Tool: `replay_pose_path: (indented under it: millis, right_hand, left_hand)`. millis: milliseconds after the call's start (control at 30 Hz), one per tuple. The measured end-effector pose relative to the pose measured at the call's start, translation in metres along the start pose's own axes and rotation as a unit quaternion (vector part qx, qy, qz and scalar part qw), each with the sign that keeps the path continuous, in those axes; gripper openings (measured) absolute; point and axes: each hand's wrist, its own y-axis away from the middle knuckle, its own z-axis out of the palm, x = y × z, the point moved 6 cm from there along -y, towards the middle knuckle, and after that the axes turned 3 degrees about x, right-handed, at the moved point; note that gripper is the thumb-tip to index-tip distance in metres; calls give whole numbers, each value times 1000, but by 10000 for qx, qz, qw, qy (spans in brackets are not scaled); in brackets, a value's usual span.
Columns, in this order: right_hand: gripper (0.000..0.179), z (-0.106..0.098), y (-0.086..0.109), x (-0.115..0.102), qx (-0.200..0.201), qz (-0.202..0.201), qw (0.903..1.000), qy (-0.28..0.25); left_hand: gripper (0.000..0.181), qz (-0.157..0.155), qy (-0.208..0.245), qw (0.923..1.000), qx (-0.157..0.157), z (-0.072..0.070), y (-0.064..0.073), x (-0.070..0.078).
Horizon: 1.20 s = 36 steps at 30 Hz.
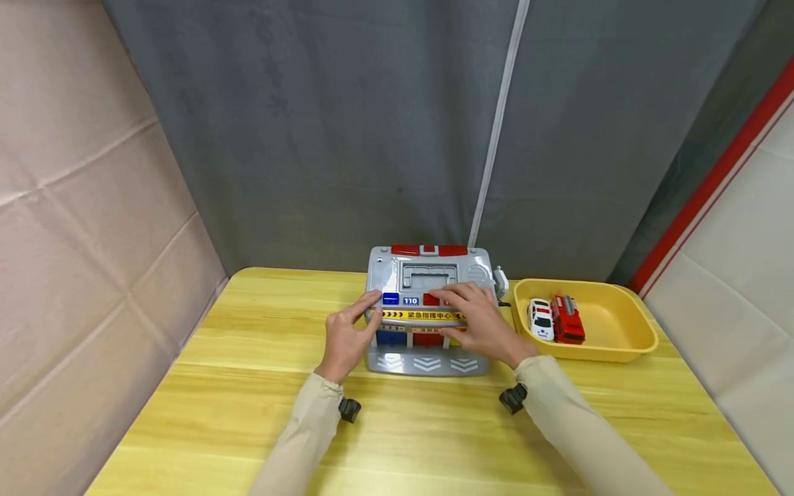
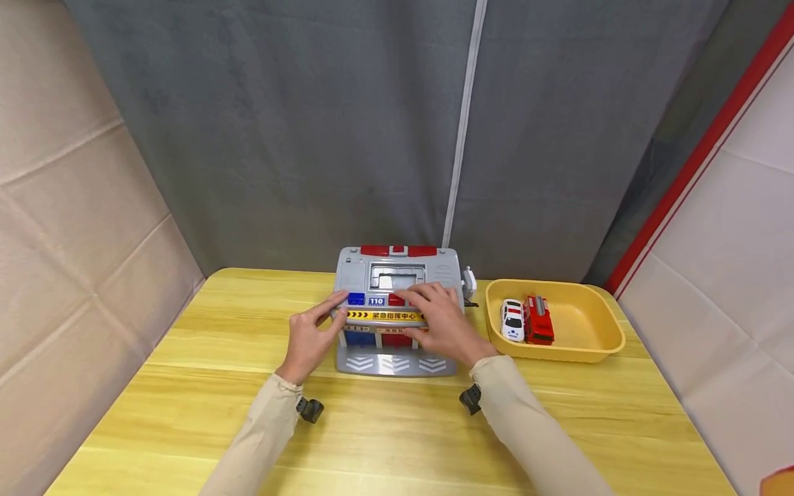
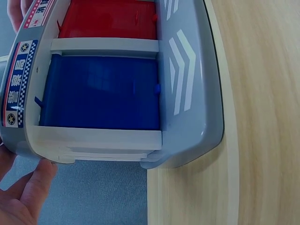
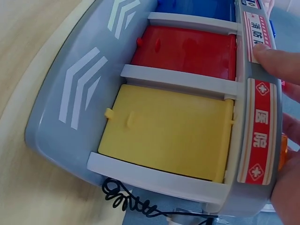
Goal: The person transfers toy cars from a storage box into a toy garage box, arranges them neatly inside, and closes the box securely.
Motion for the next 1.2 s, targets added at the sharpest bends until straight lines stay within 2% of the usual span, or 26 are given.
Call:
replay_pose_path:
  millis: [400, 667, 1200]
  right_hand:
    - [64, 2, -1, -1, -68, -1, 10000, 28]
    - [61, 3, 0, 2, -265, 207, 9994, 25]
    - [61, 5, 1, 3, -193, 210, 9996, 47]
  left_hand:
    - [28, 164, 75, 9997, 158, -2, 1, 0]
    - [28, 102, 114, 9998, 96, 0, 1, -1]
    - [28, 41, 78, 9999, 50, 1, 0, -2]
